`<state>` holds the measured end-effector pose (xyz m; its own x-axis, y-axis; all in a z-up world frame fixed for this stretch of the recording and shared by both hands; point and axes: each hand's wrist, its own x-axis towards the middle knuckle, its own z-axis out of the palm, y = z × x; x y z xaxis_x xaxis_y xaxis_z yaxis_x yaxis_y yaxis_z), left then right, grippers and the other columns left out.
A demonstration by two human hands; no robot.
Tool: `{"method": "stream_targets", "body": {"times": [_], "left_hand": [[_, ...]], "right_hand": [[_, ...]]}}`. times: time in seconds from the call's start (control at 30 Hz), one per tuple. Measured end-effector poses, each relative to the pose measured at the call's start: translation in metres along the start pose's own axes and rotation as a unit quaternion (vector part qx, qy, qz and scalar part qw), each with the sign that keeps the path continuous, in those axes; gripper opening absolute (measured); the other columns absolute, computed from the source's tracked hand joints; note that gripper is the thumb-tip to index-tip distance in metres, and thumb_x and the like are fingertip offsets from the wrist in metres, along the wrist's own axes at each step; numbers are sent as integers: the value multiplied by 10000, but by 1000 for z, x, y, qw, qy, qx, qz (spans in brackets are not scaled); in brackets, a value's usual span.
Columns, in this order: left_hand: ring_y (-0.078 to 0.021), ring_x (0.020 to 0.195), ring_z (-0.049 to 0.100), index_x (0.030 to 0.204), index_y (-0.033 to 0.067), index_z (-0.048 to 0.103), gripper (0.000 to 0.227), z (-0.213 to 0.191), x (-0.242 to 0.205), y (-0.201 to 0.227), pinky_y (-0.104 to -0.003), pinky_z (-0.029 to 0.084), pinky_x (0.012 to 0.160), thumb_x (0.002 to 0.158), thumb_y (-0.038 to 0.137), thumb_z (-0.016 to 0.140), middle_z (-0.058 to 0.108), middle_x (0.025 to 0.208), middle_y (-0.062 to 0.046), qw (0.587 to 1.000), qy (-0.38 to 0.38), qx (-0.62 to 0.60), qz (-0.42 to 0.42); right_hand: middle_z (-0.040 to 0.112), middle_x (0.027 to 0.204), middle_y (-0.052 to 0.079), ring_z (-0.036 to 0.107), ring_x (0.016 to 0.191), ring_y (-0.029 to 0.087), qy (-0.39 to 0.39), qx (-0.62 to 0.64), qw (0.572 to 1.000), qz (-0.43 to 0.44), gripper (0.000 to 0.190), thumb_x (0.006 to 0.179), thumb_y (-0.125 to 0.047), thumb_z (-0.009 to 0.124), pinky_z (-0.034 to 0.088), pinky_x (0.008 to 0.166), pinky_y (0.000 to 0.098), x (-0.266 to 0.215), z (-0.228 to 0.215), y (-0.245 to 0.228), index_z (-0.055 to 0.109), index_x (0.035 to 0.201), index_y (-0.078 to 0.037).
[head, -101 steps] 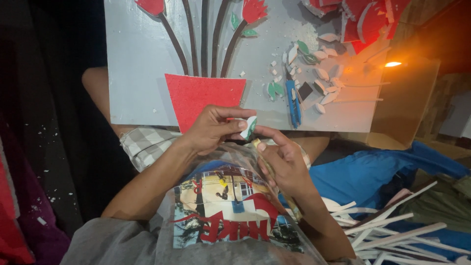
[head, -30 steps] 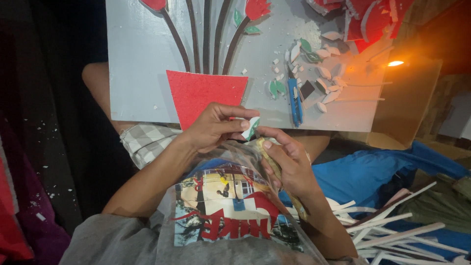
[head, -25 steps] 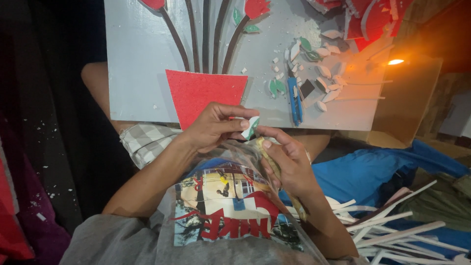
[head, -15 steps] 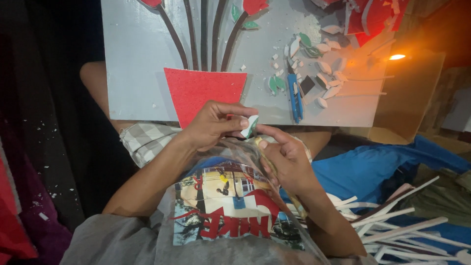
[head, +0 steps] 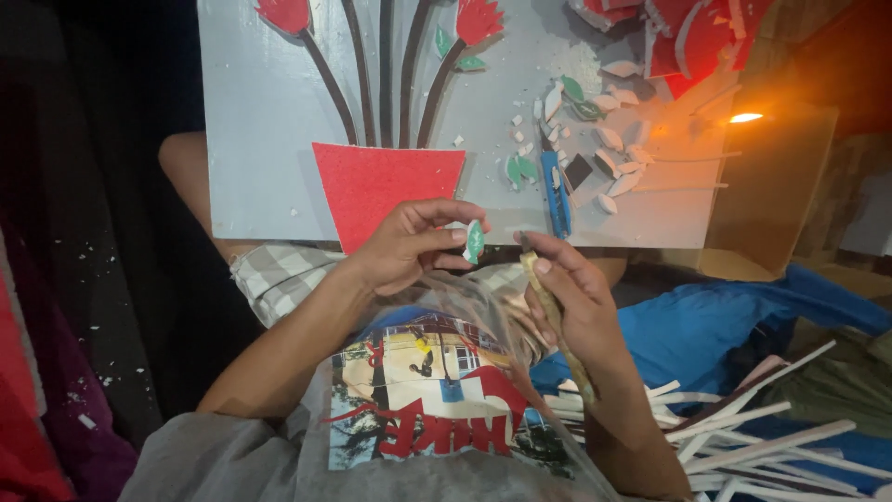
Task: Refining the details of a floral art piece by attaching small green foam leaves using adhesive.
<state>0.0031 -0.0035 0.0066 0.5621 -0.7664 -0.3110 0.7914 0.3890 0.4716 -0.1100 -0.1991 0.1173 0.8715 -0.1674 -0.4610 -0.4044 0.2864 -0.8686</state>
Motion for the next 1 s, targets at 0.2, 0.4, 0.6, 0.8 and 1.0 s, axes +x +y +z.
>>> {"method": "stream_targets", "body": {"times": [0.2,0.4,0.6,0.8,1.0], "left_hand": [[-234,830,751,1219,-91,654,475,13,1,5,-441,699,744,769,-90,807,623,1021,-129,996,64,48,38],[-219,809,754,1204,-54,665,457,5,5,4,-380,708,725,770,-98,801,628,1005,-142,975,155,139,78],[-219,812,771,1160,23,693,292,-25,30,13,-347,694,691,884,33,788,707,982,-118,941,273,148,137],[-140,932,730,1188,82,741,238,-37,52,48,-284,654,749,956,44,706,750,1107,-134,887,318,288,173],[-305,1044,733,1256,-7,699,412,-30,66,55,-387,630,840,850,-50,753,692,1178,-224,890,304,276,198]], "right_hand": [[569,506,95,527,383,171,105,-249,960,-73,374,996,-128,614,425,415,248,25,-21,55,629,1356,-25],[532,528,17,586,490,256,170,-486,855,-65,296,912,-282,692,470,568,351,46,-32,94,646,1189,-188],[706,881,104,712,806,379,152,-584,781,-161,318,920,-300,653,558,696,497,75,-30,109,674,1233,-255],[615,963,60,654,870,311,150,-603,721,-305,240,911,-232,680,539,746,421,104,-39,127,752,1138,-266],[595,948,-6,629,906,247,194,-603,704,-322,212,921,-243,676,506,738,376,105,-38,130,762,1104,-308]]}}
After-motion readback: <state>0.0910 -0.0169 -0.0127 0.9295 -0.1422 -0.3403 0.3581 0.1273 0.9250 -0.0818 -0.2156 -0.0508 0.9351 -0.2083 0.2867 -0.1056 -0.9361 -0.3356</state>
